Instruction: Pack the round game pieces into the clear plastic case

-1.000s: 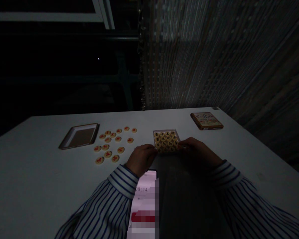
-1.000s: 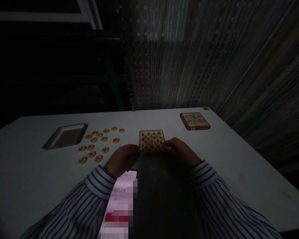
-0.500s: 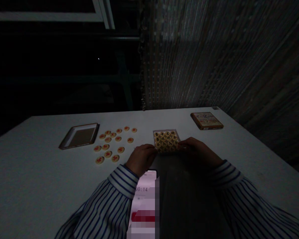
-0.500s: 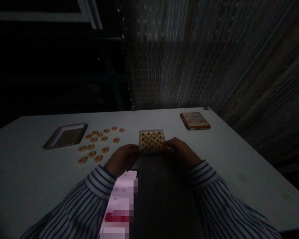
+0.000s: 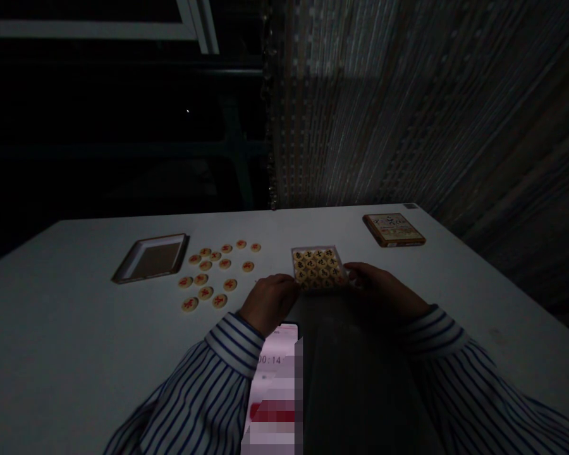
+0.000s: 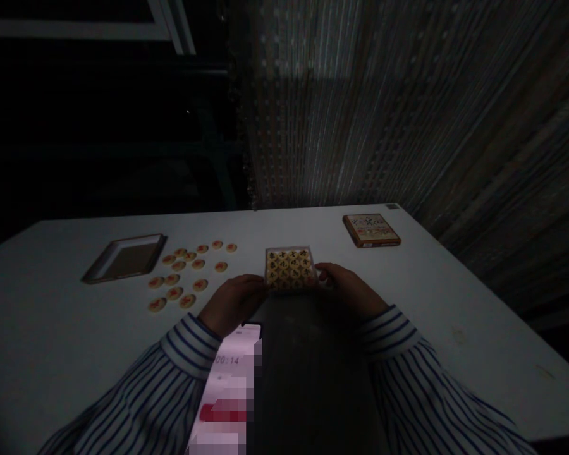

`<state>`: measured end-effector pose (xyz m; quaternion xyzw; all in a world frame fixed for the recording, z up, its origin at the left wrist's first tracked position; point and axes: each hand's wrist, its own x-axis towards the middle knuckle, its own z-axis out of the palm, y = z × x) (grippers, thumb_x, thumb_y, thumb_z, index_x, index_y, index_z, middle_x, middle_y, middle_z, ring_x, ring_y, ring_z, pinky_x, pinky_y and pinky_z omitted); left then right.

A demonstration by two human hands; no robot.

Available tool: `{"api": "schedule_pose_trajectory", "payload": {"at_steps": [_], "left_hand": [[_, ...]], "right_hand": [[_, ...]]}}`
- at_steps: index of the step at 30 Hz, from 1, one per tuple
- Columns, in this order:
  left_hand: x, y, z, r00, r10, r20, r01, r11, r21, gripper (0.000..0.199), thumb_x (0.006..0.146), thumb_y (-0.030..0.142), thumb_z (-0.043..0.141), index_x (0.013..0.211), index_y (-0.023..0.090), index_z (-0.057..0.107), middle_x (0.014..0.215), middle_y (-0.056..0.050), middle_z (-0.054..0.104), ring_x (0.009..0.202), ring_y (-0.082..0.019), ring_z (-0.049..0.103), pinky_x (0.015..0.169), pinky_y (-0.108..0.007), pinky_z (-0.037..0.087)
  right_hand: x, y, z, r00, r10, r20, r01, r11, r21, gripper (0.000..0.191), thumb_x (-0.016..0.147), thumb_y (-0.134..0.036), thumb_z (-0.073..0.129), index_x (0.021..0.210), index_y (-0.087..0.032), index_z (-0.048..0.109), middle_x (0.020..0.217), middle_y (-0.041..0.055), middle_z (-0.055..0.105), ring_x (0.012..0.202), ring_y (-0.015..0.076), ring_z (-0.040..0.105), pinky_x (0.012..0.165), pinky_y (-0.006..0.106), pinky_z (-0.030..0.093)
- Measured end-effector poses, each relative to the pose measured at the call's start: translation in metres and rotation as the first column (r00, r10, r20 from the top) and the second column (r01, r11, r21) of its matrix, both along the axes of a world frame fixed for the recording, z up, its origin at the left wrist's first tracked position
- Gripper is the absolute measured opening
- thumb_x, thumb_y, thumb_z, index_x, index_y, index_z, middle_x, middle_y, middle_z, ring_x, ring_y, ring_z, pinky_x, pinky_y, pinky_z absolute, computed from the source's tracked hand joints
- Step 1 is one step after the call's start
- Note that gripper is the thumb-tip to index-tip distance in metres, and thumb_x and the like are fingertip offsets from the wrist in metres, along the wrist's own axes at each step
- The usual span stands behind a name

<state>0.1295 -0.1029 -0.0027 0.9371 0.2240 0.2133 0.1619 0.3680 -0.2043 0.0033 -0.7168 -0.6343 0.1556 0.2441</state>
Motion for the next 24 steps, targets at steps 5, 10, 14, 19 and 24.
{"api": "schedule_pose_trajectory", "payload": {"at_steps": [5, 10, 14, 19, 24], "left_hand": [[0.0003, -0.0011, 0.0017, 1.000, 0.008, -0.021, -0.008, 1.000, 0.029, 0.023, 0.083, 0.023, 0.044, 0.094, 0.021, 0.063, 0.097, -0.004, 0.064, 0.087, -0.016, 0.058, 0.079, -0.030, 0.046], [0.0003, -0.0010, 0.0022, 1.000, 0.004, -0.017, -0.004, 1.000, 0.029, 0.024, 0.082, 0.021, 0.043, 0.092, 0.020, 0.064, 0.095, -0.005, 0.064, 0.086, -0.015, 0.058, 0.079, -0.029, 0.046], [0.0001, 0.0000, 0.0013, 1.000, 0.003, -0.029, -0.003, 1.000, 0.019, 0.023, 0.082, 0.021, 0.044, 0.094, 0.020, 0.064, 0.096, -0.004, 0.064, 0.087, -0.015, 0.058, 0.079, -0.029, 0.046], [0.0004, -0.0002, 0.0017, 0.999, 0.012, -0.042, -0.012, 1.000, 0.013, 0.023, 0.082, 0.021, 0.044, 0.095, 0.020, 0.064, 0.097, -0.004, 0.063, 0.087, -0.016, 0.058, 0.079, -0.029, 0.045], [0.0004, -0.0001, 0.0003, 1.000, 0.007, -0.018, -0.007, 1.000, 0.020, 0.023, 0.082, 0.022, 0.044, 0.094, 0.021, 0.064, 0.096, -0.004, 0.064, 0.087, -0.015, 0.058, 0.079, -0.030, 0.046]], "right_hand": [[-0.0052, -0.0019, 0.0022, 0.999, 0.027, -0.024, -0.028, 1.000, -0.007, 0.044, 0.072, -0.025, 0.054, 0.116, -0.020, 0.048, 0.094, 0.0059, 0.063, 0.078, 0.0172, 0.059, 0.069, 0.030, 0.047], [-0.0025, 0.0006, -0.0051, 0.999, 0.040, -0.012, -0.040, 0.998, 0.052, 0.044, 0.071, -0.024, 0.055, 0.114, -0.020, 0.051, 0.099, 0.0061, 0.063, 0.083, 0.0186, 0.060, 0.072, 0.031, 0.048], [-0.0010, 0.0011, -0.0066, 0.998, 0.066, -0.007, -0.065, 0.995, 0.074, 0.045, 0.071, -0.023, 0.055, 0.116, -0.021, 0.051, 0.101, 0.0058, 0.063, 0.085, 0.0192, 0.060, 0.075, 0.032, 0.048], [-0.0019, -0.0006, -0.0038, 0.997, 0.073, 0.004, -0.073, 0.995, 0.063, 0.046, 0.073, -0.024, 0.054, 0.118, -0.020, 0.048, 0.106, 0.0073, 0.061, 0.090, 0.0203, 0.059, 0.079, 0.036, 0.047], [-0.0010, 0.0001, -0.0049, 0.998, 0.064, 0.001, -0.064, 0.996, 0.064, 0.044, 0.073, -0.025, 0.054, 0.117, -0.019, 0.049, 0.106, 0.0084, 0.060, 0.092, 0.0206, 0.058, 0.079, 0.035, 0.047]]}}
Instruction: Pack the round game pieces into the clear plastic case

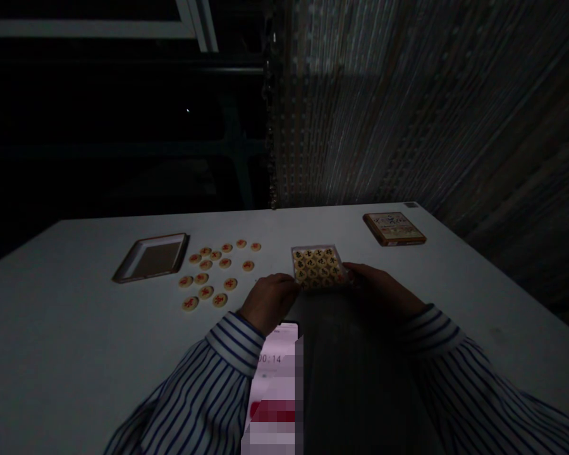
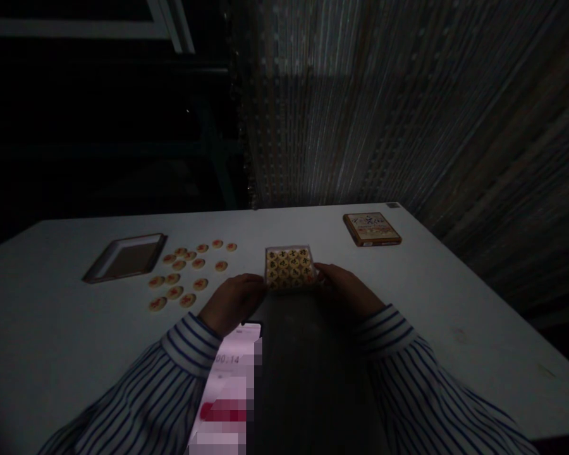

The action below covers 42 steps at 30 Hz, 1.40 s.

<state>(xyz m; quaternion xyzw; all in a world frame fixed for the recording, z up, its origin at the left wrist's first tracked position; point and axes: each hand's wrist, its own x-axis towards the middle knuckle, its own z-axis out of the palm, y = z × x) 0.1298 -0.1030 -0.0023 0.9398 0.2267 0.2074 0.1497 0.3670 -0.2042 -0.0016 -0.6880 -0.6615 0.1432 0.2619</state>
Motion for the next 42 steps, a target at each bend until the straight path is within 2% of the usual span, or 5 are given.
{"api": "schedule_pose_trajectory", "payload": {"at_steps": [22, 34, 37, 42], "left_hand": [[0.000, -0.001, 0.003, 1.000, -0.012, -0.007, 0.012, 1.000, -0.003, 0.023, 0.082, 0.020, 0.044, 0.093, 0.020, 0.064, 0.095, -0.004, 0.064, 0.086, -0.015, 0.058, 0.078, -0.030, 0.046], [-0.001, -0.002, 0.004, 0.999, 0.017, 0.044, -0.017, 1.000, -0.018, 0.019, 0.081, 0.026, 0.048, 0.092, 0.020, 0.061, 0.092, -0.003, 0.064, 0.085, -0.016, 0.058, 0.078, -0.031, 0.046], [-0.002, -0.003, 0.006, 0.998, 0.024, 0.056, -0.023, 1.000, -0.020, 0.016, 0.080, 0.025, 0.049, 0.089, 0.019, 0.061, 0.089, -0.004, 0.064, 0.083, -0.015, 0.058, 0.076, -0.030, 0.046], [-0.003, -0.003, 0.011, 0.995, 0.052, 0.080, -0.050, 0.999, -0.017, 0.015, 0.080, 0.023, 0.049, 0.082, 0.018, 0.062, 0.086, -0.004, 0.064, 0.081, -0.015, 0.059, 0.075, -0.029, 0.046]], "right_hand": [[-0.002, 0.001, 0.000, 0.999, 0.017, -0.033, -0.016, 1.000, 0.006, 0.043, 0.073, -0.024, 0.054, 0.117, -0.022, 0.050, 0.105, 0.0065, 0.061, 0.091, 0.0208, 0.058, 0.080, 0.036, 0.046], [0.000, 0.001, 0.001, 1.000, -0.015, 0.004, 0.015, 1.000, -0.012, 0.051, 0.071, -0.030, 0.056, 0.119, -0.018, 0.043, 0.092, 0.0068, 0.061, 0.075, 0.0169, 0.057, 0.064, 0.029, 0.047], [0.000, 0.002, 0.000, 0.998, -0.064, 0.012, 0.063, 0.997, 0.033, 0.048, 0.071, -0.035, 0.056, 0.114, -0.017, 0.046, 0.085, 0.0054, 0.060, 0.069, 0.0158, 0.056, 0.060, 0.028, 0.046], [-0.002, 0.002, 0.005, 0.990, -0.127, -0.066, 0.133, 0.987, 0.092, 0.041, 0.073, -0.042, 0.055, 0.106, -0.019, 0.050, 0.079, 0.0030, 0.061, 0.067, 0.0154, 0.056, 0.060, 0.028, 0.046]]}}
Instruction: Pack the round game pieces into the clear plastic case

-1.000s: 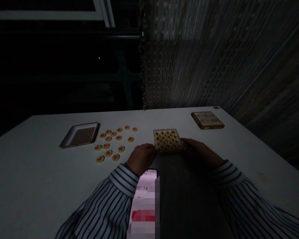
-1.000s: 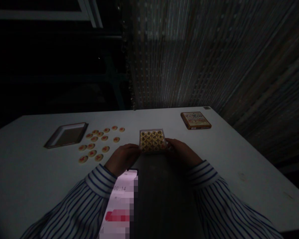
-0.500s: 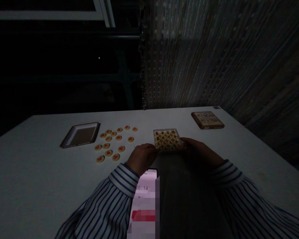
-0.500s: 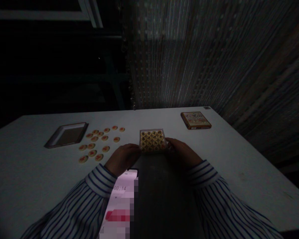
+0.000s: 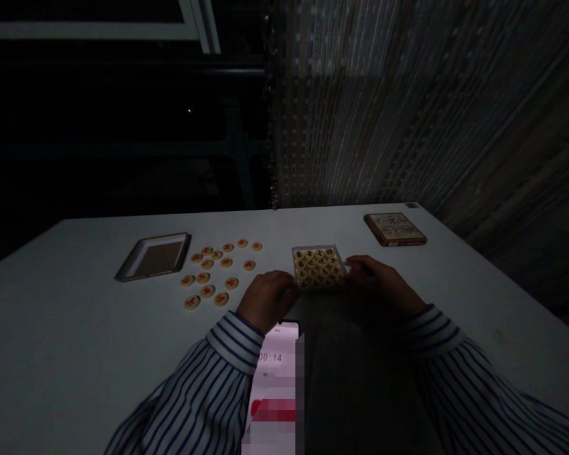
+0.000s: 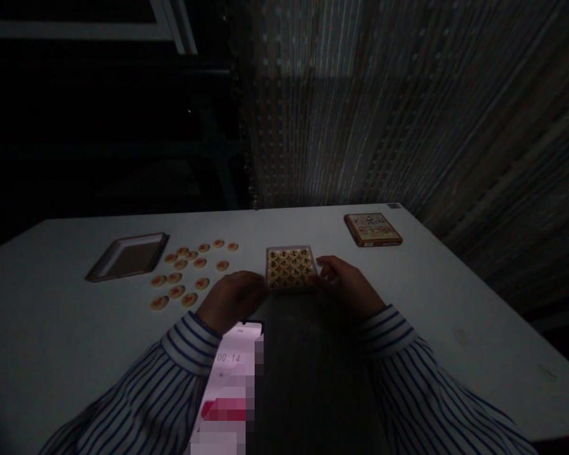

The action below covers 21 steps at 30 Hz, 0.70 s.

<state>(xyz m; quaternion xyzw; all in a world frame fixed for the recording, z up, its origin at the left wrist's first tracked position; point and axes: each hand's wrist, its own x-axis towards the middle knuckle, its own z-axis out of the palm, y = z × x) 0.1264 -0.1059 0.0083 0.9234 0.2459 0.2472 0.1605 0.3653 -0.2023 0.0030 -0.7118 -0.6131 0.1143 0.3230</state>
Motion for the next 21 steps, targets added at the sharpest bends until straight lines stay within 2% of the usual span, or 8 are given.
{"api": "schedule_pose_trajectory", "payload": {"at_steps": [6, 14, 21], "left_hand": [[-0.004, 0.003, 0.000, 0.998, 0.056, 0.040, -0.056, 0.998, 0.003, 0.015, 0.080, 0.024, 0.048, 0.083, 0.017, 0.061, 0.085, -0.005, 0.065, 0.081, -0.016, 0.058, 0.076, -0.031, 0.045], [-0.012, 0.009, 0.001, 0.990, 0.115, 0.080, -0.119, 0.992, 0.043, 0.013, 0.079, 0.022, 0.048, 0.082, 0.018, 0.060, 0.083, -0.004, 0.065, 0.080, -0.016, 0.059, 0.075, -0.031, 0.045], [-0.022, 0.016, 0.005, 0.983, 0.167, 0.076, -0.172, 0.983, 0.066, 0.015, 0.080, 0.023, 0.047, 0.082, 0.017, 0.060, 0.082, -0.004, 0.064, 0.080, -0.016, 0.058, 0.075, -0.031, 0.045]], "right_hand": [[-0.003, -0.002, 0.009, 0.998, -0.049, 0.032, 0.047, 0.997, 0.068, 0.026, 0.078, -0.037, 0.049, 0.093, -0.017, 0.057, 0.075, 0.0030, 0.062, 0.066, 0.0147, 0.056, 0.061, 0.027, 0.045], [-0.003, -0.002, 0.009, 0.998, -0.057, -0.012, 0.058, 0.988, 0.145, 0.023, 0.078, -0.035, 0.048, 0.086, -0.017, 0.059, 0.077, 0.0046, 0.064, 0.068, 0.0160, 0.058, 0.058, 0.027, 0.045], [-0.004, -0.002, 0.008, 0.995, -0.095, -0.024, 0.098, 0.977, 0.188, 0.021, 0.078, -0.034, 0.049, 0.085, -0.017, 0.060, 0.079, 0.0043, 0.064, 0.072, 0.0162, 0.057, 0.062, 0.028, 0.045]]}}
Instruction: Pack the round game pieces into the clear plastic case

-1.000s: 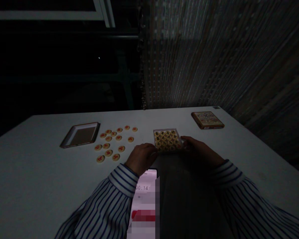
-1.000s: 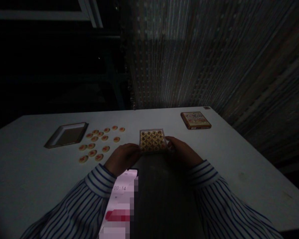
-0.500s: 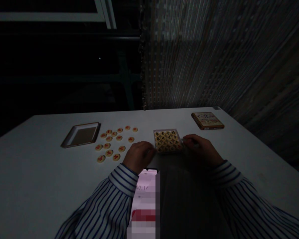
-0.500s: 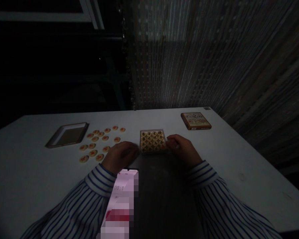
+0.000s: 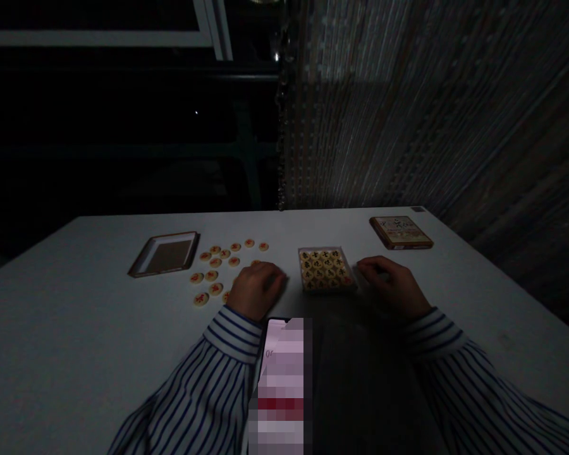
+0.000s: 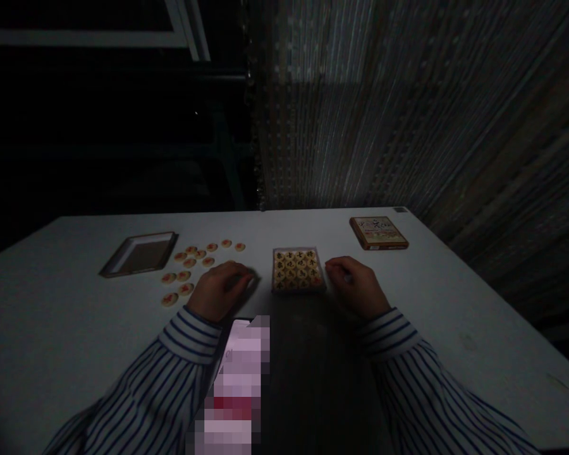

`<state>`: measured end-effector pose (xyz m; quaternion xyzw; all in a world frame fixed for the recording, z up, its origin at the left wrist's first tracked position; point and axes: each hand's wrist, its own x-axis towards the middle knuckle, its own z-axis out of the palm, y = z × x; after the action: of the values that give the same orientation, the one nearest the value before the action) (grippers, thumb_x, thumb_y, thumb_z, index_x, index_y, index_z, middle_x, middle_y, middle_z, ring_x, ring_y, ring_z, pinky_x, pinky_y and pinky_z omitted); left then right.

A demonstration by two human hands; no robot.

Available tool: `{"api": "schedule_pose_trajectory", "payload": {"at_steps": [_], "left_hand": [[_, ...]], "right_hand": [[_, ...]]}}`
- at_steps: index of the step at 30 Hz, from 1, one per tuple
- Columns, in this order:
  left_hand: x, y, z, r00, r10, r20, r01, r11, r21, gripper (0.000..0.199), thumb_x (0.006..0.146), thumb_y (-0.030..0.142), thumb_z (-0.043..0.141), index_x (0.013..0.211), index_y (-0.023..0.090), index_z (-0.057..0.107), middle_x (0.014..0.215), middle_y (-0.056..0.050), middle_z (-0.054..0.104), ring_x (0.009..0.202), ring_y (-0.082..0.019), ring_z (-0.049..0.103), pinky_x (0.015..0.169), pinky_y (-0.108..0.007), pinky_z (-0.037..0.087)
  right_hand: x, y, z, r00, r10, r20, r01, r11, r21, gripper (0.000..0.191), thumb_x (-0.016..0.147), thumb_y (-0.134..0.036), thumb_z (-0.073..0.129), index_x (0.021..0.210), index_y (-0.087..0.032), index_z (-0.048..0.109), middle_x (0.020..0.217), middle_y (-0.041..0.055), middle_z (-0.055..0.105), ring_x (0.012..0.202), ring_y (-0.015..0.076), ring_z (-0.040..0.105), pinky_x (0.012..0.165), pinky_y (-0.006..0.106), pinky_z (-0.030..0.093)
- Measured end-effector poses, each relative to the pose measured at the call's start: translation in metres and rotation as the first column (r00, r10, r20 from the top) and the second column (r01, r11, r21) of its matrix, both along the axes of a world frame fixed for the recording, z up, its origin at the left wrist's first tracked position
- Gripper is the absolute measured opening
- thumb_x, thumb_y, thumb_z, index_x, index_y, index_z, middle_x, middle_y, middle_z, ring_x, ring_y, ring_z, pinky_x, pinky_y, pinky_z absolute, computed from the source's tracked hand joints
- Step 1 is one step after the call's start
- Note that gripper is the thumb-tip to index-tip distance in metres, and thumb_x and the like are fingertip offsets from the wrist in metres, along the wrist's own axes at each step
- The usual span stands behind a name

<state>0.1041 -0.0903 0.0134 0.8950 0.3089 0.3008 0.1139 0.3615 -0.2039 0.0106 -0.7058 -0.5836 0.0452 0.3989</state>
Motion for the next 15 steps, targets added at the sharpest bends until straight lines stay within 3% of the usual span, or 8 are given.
{"api": "schedule_pose_trajectory", "payload": {"at_steps": [15], "left_hand": [[-0.017, 0.014, 0.003, 0.990, 0.143, 0.020, -0.143, 0.990, 0.015, 0.019, 0.079, 0.027, 0.045, 0.080, 0.016, 0.062, 0.081, -0.005, 0.065, 0.079, -0.018, 0.058, 0.075, -0.032, 0.044]], "right_hand": [[-0.002, 0.006, 0.012, 0.997, -0.055, -0.051, 0.058, 0.996, 0.060, 0.023, 0.077, -0.035, 0.051, 0.083, -0.016, 0.062, 0.082, 0.0048, 0.064, 0.076, 0.0173, 0.058, 0.070, 0.031, 0.045]]}}
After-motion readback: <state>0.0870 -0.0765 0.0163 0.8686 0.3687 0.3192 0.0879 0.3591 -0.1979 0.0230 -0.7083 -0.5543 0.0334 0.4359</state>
